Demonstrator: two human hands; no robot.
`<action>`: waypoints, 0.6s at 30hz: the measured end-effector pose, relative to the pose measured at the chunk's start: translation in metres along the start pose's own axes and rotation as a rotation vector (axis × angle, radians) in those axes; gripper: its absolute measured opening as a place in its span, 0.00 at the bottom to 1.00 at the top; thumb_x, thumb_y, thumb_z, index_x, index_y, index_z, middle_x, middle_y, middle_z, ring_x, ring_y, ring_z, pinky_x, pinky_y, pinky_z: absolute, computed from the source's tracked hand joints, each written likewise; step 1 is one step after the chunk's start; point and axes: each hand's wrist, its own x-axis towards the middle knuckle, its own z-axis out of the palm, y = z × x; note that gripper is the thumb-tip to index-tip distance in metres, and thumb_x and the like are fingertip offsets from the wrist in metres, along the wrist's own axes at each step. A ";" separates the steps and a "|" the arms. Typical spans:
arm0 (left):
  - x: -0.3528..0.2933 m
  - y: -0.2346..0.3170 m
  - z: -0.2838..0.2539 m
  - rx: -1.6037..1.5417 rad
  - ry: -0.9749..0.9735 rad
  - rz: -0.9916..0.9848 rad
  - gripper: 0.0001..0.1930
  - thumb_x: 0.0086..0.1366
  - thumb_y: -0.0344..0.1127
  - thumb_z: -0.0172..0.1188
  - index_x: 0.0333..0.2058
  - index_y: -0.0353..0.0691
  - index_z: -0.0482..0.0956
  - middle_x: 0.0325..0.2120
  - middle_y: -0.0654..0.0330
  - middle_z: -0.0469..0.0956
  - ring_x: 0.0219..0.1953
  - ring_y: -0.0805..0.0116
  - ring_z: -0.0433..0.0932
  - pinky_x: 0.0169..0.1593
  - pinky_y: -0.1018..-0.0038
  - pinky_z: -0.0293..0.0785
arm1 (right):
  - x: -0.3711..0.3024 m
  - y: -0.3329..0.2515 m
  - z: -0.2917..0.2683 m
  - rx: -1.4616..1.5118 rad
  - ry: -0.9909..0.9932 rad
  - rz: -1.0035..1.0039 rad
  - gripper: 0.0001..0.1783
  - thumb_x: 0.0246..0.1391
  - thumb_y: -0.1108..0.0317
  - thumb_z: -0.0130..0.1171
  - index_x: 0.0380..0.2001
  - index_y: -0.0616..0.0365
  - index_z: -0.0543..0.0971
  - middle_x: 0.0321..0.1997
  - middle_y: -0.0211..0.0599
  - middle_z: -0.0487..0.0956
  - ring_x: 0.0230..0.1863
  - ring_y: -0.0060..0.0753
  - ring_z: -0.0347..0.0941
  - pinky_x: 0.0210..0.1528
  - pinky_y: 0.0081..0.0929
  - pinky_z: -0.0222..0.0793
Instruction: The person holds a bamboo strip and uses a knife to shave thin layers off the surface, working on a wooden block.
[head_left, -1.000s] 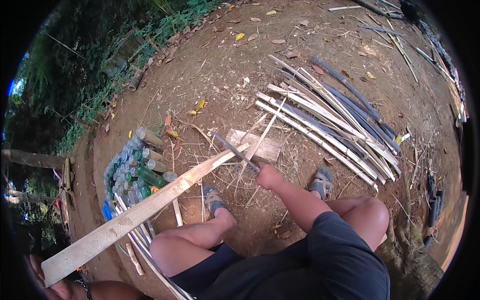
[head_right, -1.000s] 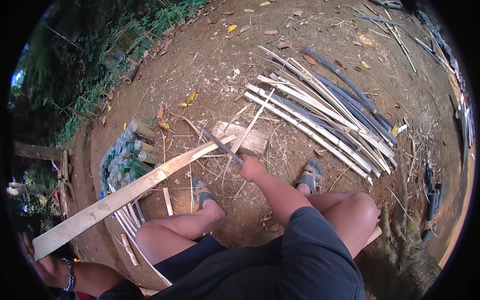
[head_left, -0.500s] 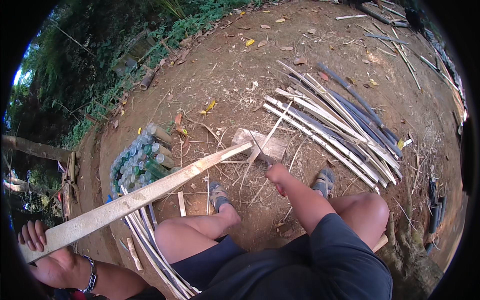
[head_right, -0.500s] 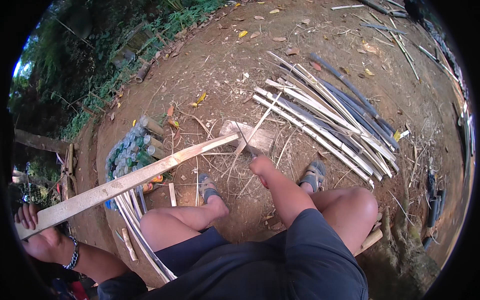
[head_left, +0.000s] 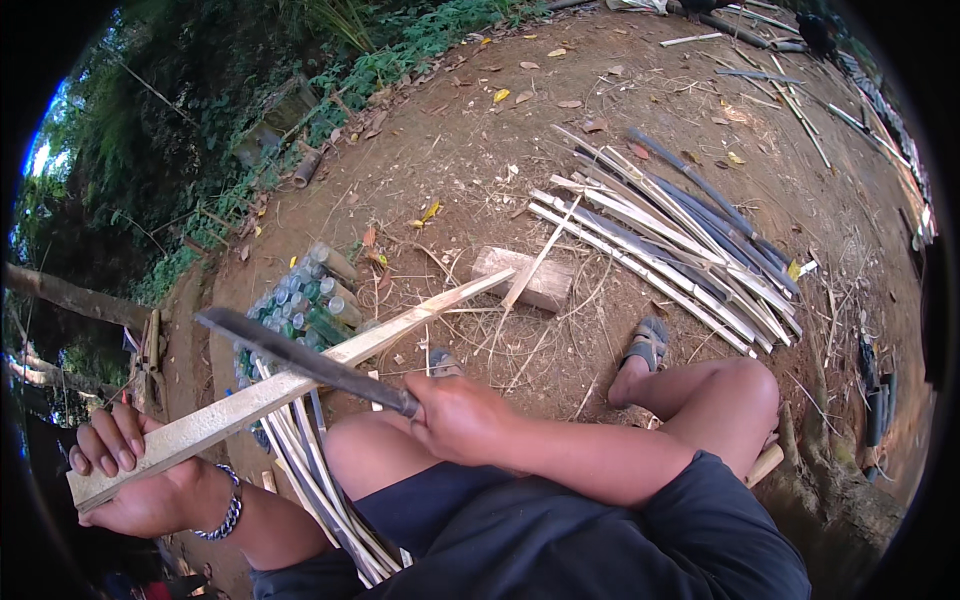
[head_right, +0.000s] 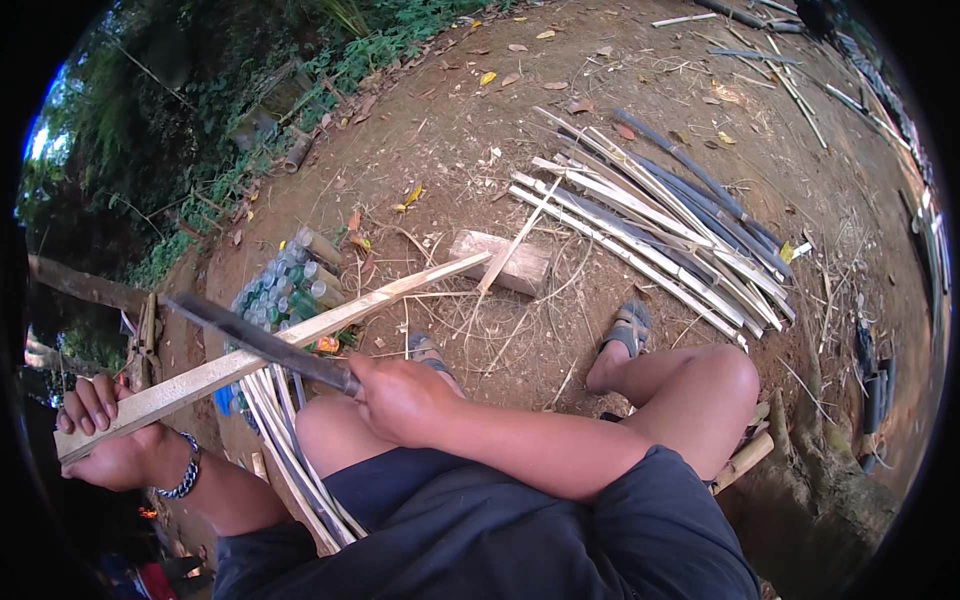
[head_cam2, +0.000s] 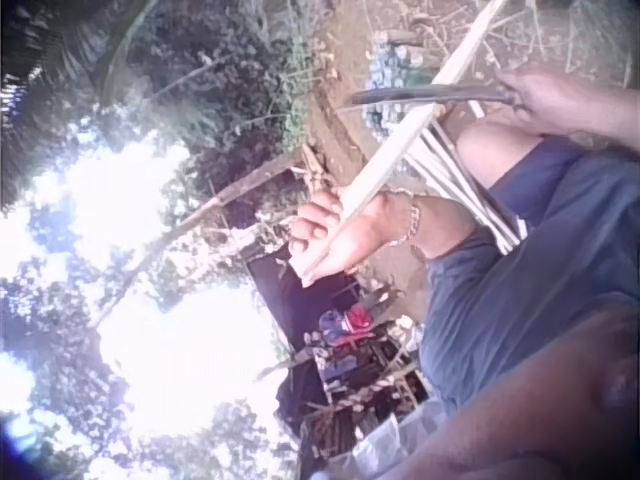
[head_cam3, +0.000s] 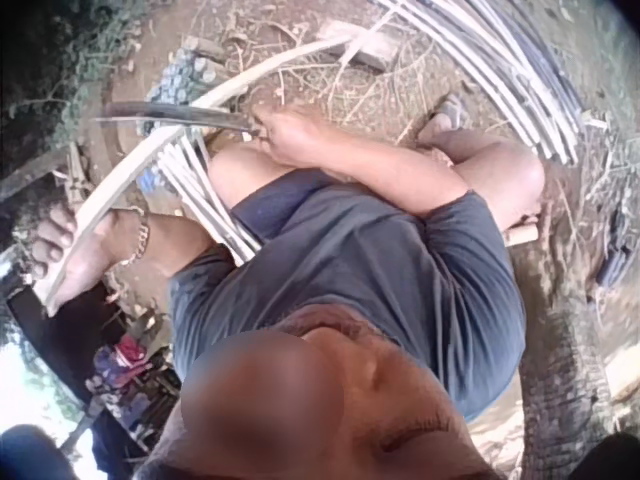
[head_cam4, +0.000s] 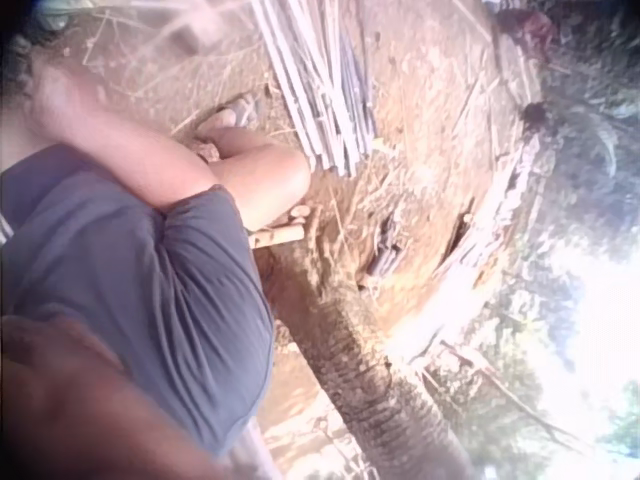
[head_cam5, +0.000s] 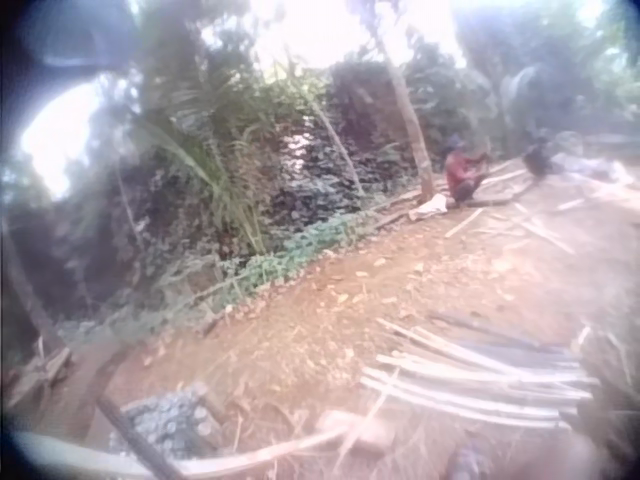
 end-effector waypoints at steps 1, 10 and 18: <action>-0.004 0.002 0.002 0.002 0.003 0.017 0.33 0.62 0.69 0.40 0.28 0.39 0.65 0.18 0.65 0.60 0.18 0.74 0.58 0.23 0.79 0.55 | -0.001 -0.007 -0.005 0.019 -0.087 -0.139 0.11 0.52 0.67 0.51 0.37 0.62 0.71 0.29 0.55 0.77 0.34 0.56 0.76 0.38 0.48 0.71; -0.027 0.013 0.026 -0.003 0.116 0.063 0.34 0.59 0.71 0.44 0.27 0.39 0.65 0.17 0.64 0.59 0.17 0.74 0.56 0.22 0.78 0.54 | -0.011 0.006 -0.005 -0.011 -0.038 0.091 0.15 0.51 0.60 0.57 0.35 0.59 0.70 0.27 0.52 0.78 0.32 0.56 0.76 0.37 0.49 0.70; -0.022 0.007 0.025 0.088 0.178 0.051 0.27 0.58 0.61 0.58 0.29 0.41 0.64 0.19 0.66 0.60 0.19 0.75 0.58 0.25 0.78 0.56 | -0.030 0.009 -0.004 -0.110 0.035 0.203 0.11 0.48 0.66 0.55 0.34 0.57 0.71 0.28 0.52 0.78 0.33 0.57 0.75 0.37 0.48 0.71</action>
